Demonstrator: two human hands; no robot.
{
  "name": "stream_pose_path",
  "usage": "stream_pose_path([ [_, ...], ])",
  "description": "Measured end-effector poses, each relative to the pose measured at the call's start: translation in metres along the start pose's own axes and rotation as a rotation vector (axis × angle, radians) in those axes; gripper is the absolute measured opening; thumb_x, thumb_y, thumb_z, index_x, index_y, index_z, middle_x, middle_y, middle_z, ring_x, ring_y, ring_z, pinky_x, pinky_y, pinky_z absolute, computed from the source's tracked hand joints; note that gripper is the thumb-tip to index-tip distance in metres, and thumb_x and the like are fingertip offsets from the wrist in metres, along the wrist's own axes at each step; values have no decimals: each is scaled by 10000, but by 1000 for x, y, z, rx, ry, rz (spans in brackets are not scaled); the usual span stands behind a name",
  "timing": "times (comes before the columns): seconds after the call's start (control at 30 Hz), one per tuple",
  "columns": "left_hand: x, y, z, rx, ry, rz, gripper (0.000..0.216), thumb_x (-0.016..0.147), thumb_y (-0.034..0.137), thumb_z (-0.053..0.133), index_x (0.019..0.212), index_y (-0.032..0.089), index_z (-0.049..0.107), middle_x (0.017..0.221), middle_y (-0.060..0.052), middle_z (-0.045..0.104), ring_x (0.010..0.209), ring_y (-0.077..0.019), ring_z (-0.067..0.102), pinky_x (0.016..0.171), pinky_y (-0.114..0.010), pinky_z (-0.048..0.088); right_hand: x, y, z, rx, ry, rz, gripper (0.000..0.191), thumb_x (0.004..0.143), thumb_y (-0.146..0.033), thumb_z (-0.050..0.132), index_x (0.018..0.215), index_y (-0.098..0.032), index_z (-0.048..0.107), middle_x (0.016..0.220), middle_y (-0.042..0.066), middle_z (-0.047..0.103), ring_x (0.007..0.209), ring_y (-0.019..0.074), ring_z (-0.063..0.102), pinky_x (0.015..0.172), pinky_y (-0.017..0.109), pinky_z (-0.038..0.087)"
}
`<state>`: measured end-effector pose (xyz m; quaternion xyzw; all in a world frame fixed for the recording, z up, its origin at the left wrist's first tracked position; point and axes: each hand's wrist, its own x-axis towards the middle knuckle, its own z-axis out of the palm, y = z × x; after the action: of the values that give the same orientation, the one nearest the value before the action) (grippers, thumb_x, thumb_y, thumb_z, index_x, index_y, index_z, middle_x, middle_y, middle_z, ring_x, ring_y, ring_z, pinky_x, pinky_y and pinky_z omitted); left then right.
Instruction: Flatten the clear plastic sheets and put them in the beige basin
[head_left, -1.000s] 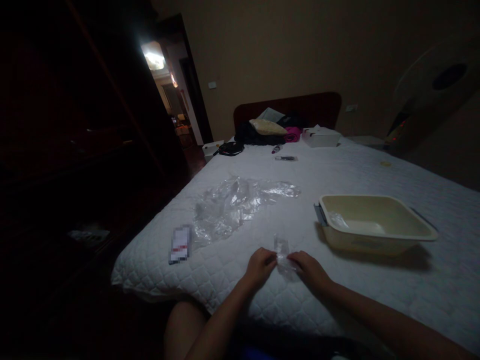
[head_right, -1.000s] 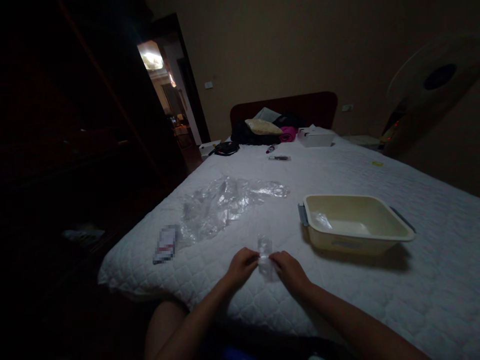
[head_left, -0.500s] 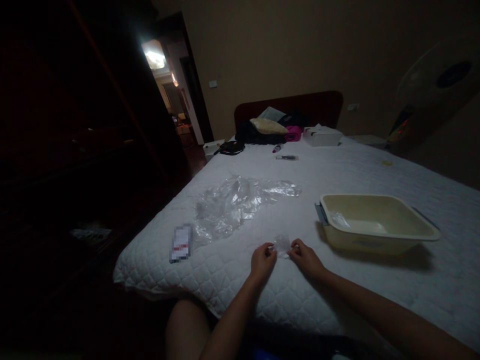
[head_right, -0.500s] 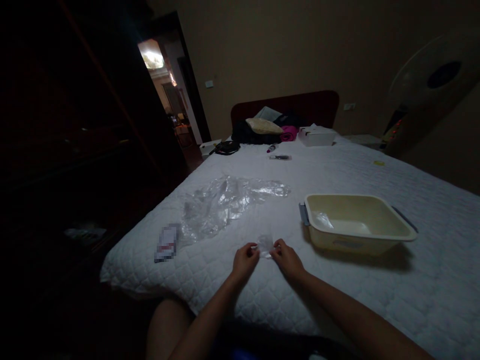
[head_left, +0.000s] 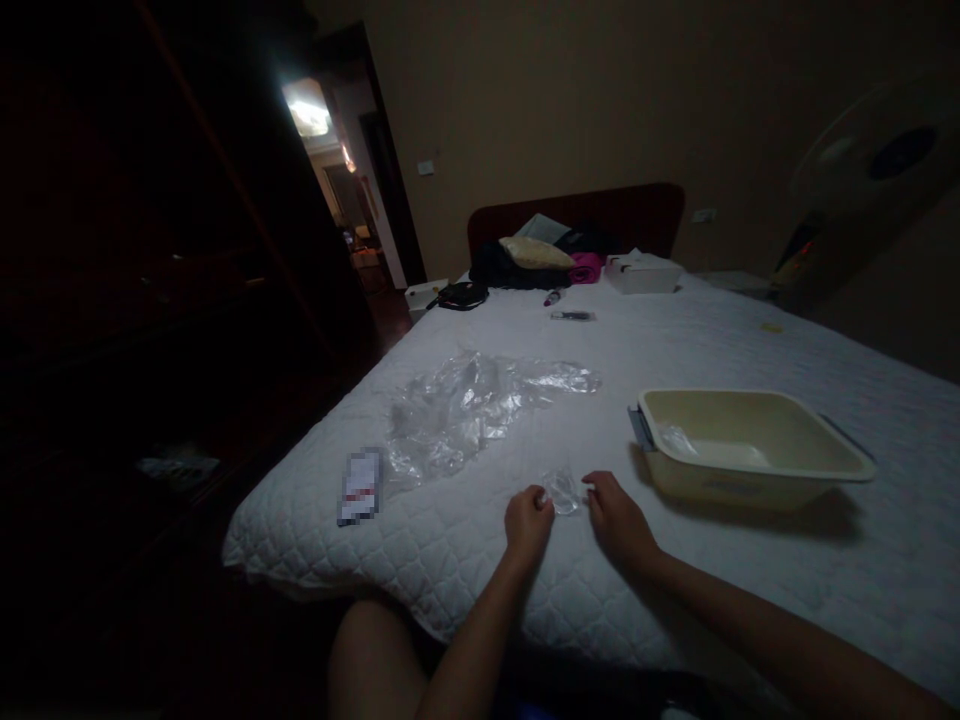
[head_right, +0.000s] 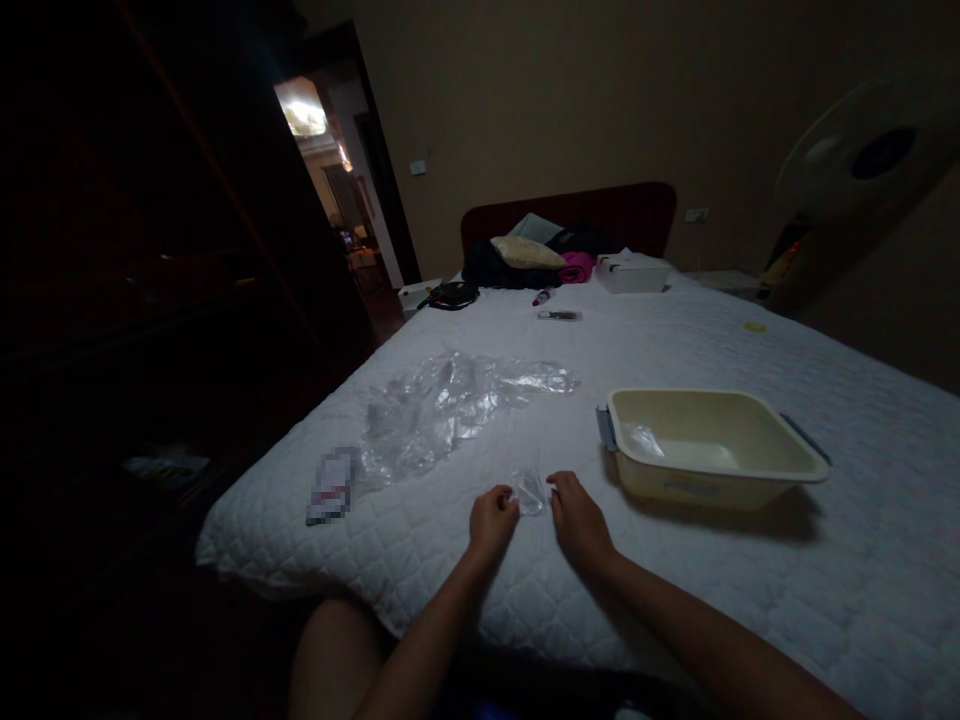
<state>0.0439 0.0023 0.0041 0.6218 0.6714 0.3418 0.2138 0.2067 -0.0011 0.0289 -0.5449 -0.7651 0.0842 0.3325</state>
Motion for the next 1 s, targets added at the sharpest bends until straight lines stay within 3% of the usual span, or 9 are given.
stream_pose_path([
  [0.1,0,1,-1,-12,-6,2,203,718,235,531,878,186,646,677,-16,637,620,-138,565,569,-217,376,-3,5,-4,-102,-123,-325,357,818,-149,360,1150,-175,490,1217,115,500,1104,223,465,892,385,391],
  [0.2,-1,2,-3,-17,-24,0,191,713,222,526,854,186,650,671,-11,637,609,-132,561,566,-213,377,-4,7,-3,-156,-237,-491,421,833,-156,367,1251,-177,415,1308,113,426,1189,225,391,939,408,359],
  [0.3,-2,2,-6,-49,-33,1,203,713,214,523,866,177,651,680,-11,642,612,-130,562,579,-216,390,-4,8,2,-181,-286,-496,456,848,-219,374,1300,-162,354,1352,119,366,1251,229,306,997,452,286],
  [0.43,0,-3,-4,-139,-36,-8,206,721,239,528,849,147,662,695,-25,655,609,-132,569,585,-221,410,-4,14,7,-184,-368,-446,471,862,-333,361,1304,-170,357,1344,120,375,1250,231,311,1022,484,226],
  [0.63,-2,-9,-1,-226,31,19,211,761,241,508,862,126,653,703,-37,655,624,-137,593,604,-233,452,-3,16,8,-193,-426,-424,486,865,-345,344,1308,-143,351,1356,138,346,1258,242,293,1026,498,198],
  [0.7,-6,-10,-3,-179,111,97,207,768,207,507,921,140,631,822,-56,656,731,-155,608,678,-270,474,-2,16,8,-189,-432,-421,497,861,-348,352,1315,-146,338,1359,136,340,1258,243,292,1023,499,202],
  [0.8,-9,-14,-9,-32,171,396,271,780,131,488,1029,179,584,1109,-88,575,1027,-196,529,860,-366,435,-2,15,7,-197,-441,-414,511,859,-359,351,1324,-149,320,1366,136,329,1259,241,290,1026,493,199],
  [0.9,-7,-20,-13,66,42,683,308,794,108,484,1079,199,560,1163,-74,552,1138,-200,450,935,-397,388,-3,16,7,-206,-443,-413,505,864,-355,341,1323,-147,322,1364,138,334,1260,239,287,1029,490,194],
  [1.0,-4,-25,-15,43,-25,685,301,799,93,480,1065,198,573,1122,-62,580,1076,-172,501,928,-365,407,-4,16,7,-205,-418,-420,498,864,-349,347,1321,-152,323,1357,137,348,1257,239,294,1021,490,218],
])
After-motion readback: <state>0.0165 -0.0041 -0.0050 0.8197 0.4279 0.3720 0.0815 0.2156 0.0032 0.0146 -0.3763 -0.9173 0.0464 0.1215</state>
